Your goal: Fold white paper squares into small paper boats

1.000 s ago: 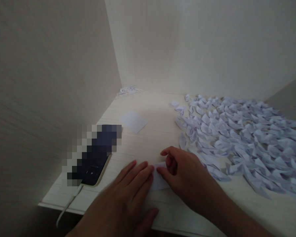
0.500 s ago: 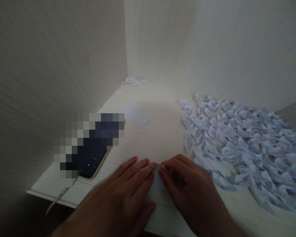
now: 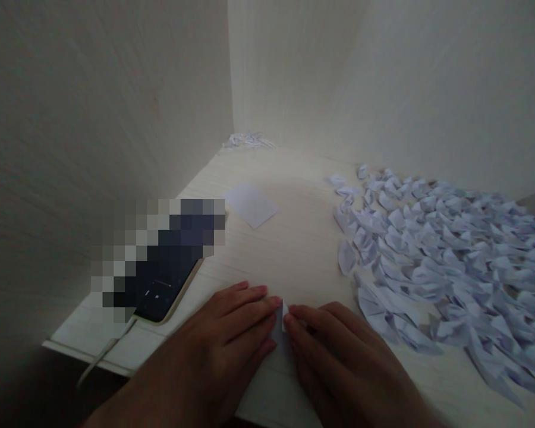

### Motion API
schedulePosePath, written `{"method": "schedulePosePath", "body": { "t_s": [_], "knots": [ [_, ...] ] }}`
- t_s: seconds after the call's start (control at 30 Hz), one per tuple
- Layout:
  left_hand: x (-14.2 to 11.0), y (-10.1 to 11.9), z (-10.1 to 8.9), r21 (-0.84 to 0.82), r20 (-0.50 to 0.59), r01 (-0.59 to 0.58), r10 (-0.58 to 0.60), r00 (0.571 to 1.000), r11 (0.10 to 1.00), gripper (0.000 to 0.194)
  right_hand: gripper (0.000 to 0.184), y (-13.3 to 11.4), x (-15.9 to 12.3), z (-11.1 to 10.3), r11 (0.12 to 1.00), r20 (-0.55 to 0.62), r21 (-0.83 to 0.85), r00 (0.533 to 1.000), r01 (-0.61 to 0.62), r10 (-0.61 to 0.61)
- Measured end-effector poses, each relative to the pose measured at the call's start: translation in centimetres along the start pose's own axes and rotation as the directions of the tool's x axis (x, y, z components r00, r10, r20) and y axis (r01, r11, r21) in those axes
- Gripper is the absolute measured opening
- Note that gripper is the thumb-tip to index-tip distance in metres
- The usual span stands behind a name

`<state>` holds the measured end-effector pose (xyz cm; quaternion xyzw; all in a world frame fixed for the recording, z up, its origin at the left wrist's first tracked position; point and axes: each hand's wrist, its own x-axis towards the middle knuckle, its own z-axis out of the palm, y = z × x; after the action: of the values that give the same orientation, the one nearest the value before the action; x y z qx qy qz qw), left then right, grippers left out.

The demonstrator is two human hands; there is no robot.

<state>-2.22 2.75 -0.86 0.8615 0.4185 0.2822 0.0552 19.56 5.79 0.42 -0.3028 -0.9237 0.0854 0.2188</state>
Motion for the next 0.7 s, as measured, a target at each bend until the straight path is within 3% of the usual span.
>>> {"method": "schedulePosePath", "body": {
  "t_s": [0.23,0.7],
  "knots": [
    [0.2,0.5,-0.4,-0.004,0.016,-0.014,0.014,1.0,1.0,0.03,0.022,-0.7,0.5,0.7,0.991,-0.084,0.106,0.992,-0.085,0.094],
    [-0.4,0.5,-0.5,0.095,0.078,-0.087,0.08,0.994,0.992,0.039,0.025,-1.2,0.6,0.7,0.952,-0.09,0.236,0.971,-0.196,0.222]
  ]
}}
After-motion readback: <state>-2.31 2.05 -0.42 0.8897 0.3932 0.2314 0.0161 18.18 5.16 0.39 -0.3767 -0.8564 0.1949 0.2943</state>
